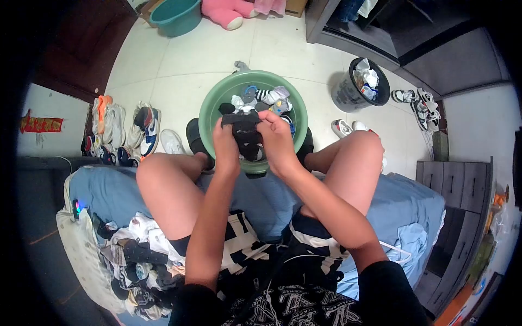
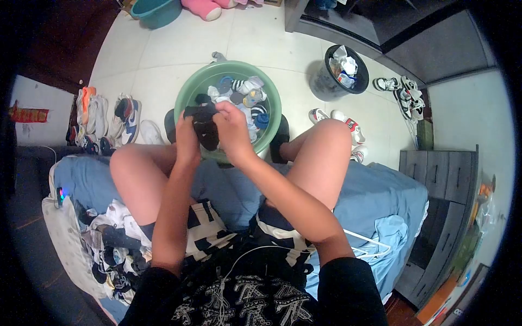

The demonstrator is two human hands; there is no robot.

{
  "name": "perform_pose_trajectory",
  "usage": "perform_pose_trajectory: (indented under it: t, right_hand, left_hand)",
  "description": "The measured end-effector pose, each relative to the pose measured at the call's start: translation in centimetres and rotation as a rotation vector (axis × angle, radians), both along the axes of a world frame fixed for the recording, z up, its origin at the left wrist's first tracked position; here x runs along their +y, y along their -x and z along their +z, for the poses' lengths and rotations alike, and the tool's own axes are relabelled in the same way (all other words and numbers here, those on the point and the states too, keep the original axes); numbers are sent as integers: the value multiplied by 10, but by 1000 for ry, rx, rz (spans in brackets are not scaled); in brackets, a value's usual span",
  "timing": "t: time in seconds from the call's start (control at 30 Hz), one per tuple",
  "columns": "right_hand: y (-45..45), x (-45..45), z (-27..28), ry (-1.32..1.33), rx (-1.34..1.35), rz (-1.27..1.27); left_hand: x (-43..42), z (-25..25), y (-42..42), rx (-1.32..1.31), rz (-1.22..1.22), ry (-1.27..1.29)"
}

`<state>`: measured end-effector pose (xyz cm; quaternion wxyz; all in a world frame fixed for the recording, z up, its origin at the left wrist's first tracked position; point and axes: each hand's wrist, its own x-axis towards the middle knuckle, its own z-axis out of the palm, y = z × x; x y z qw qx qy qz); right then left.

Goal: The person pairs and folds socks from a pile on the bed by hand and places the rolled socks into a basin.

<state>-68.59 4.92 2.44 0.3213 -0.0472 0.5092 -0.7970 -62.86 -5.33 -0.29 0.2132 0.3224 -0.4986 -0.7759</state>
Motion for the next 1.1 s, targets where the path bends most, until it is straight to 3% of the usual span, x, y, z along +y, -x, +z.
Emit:
perform_pose_trajectory:
  t: [0.13,0.2,0.33,0.4,0.5,0.73,0.8,0.83,0.9,1.03,1.1]
  right_hand:
    - [5,1,9,-51,222,91]
    - [6,2,9,-12,247,-25]
    - [6,6,9,-43,192,51]
    - [6,7,4,-88,333,69]
    - [6,5,-2,-312,557,37]
    - [-1,-4,4,-438,610,-70]
    - [2,-5,6,-416,967,-224]
    - [5,-5,4,-417,968,-223]
    - [10,-6,3,-259,604,81]
    - [-3,-2,17,-310,643,177]
    - [-10,-5,19,-332,978,20]
  left_hand:
    - [4,3,-3,-33,-4,-157]
    - [7,18,-6,-222,-229,-415]
    - [5,-5,-1,-61,-185,-460]
    - [-3,-13,2,76,-86,-456]
    - [-12,-15,1,54,20,-516]
    - [-21,-12,-4,168,145,-483]
    - [-21,-3,-6,143,112,-450]
    - [-21,-3,-7,143,112,-452]
    - [-21,-6,-8,209,47,-532]
    - [-24,2,-10,228,95,-544]
    - [-18,28,-12,186,40,-551]
